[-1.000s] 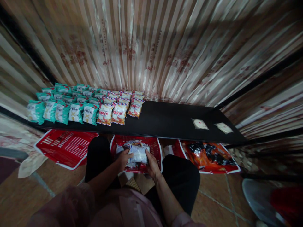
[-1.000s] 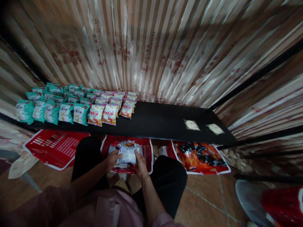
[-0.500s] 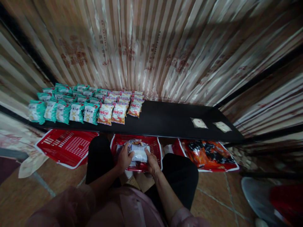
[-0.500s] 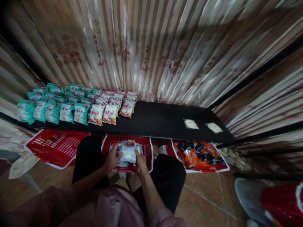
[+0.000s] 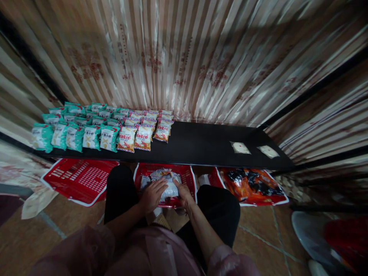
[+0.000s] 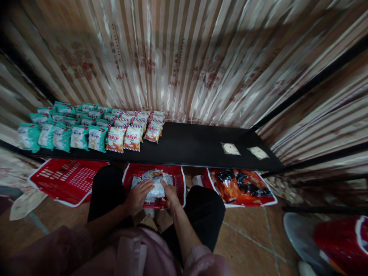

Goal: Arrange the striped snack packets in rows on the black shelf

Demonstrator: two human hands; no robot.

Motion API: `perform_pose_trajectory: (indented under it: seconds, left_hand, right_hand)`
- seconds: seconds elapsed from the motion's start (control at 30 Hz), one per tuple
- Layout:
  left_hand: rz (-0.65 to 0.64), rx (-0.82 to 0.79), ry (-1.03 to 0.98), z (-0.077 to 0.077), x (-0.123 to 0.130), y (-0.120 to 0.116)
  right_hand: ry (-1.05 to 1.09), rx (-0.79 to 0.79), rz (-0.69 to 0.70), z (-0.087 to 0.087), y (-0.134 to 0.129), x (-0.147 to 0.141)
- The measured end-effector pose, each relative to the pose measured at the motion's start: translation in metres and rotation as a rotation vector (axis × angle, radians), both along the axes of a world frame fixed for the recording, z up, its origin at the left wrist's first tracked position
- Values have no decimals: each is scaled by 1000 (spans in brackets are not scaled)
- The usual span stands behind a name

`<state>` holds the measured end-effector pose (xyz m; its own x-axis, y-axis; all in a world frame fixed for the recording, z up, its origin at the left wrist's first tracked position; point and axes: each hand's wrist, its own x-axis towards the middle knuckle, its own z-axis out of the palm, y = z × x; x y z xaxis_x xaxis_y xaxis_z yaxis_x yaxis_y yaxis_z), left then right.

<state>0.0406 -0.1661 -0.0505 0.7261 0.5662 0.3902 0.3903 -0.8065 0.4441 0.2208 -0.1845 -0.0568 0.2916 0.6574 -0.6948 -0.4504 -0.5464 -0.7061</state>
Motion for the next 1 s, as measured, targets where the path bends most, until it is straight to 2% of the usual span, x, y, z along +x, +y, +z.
perform_pose_trajectory:
  seconds: [0.13, 0.33, 0.47, 0.7, 0.83, 1.0]
  left_hand:
    - [-58, 13, 17, 5, -2, -2]
    - [-130, 23, 13, 16, -7, -6]
    - [-187, 38, 17, 19, -10, -8]
    - [-144, 83, 10, 9, -7, -7]
    - [-161, 113, -2, 1, -7, -2]
    - [-136, 91, 23, -3, -7, 5]
  right_hand:
    - [-29, -85, 56, -1, 1, 2]
    - [17, -126, 110, 0, 5, 7]
    - [29, -178, 137, 3, 7, 9]
    - [63, -213, 184, 4, 10, 8]
    - [66, -242, 203, 2, 10, 9]
    - [69, -252, 255, 1, 10, 12]
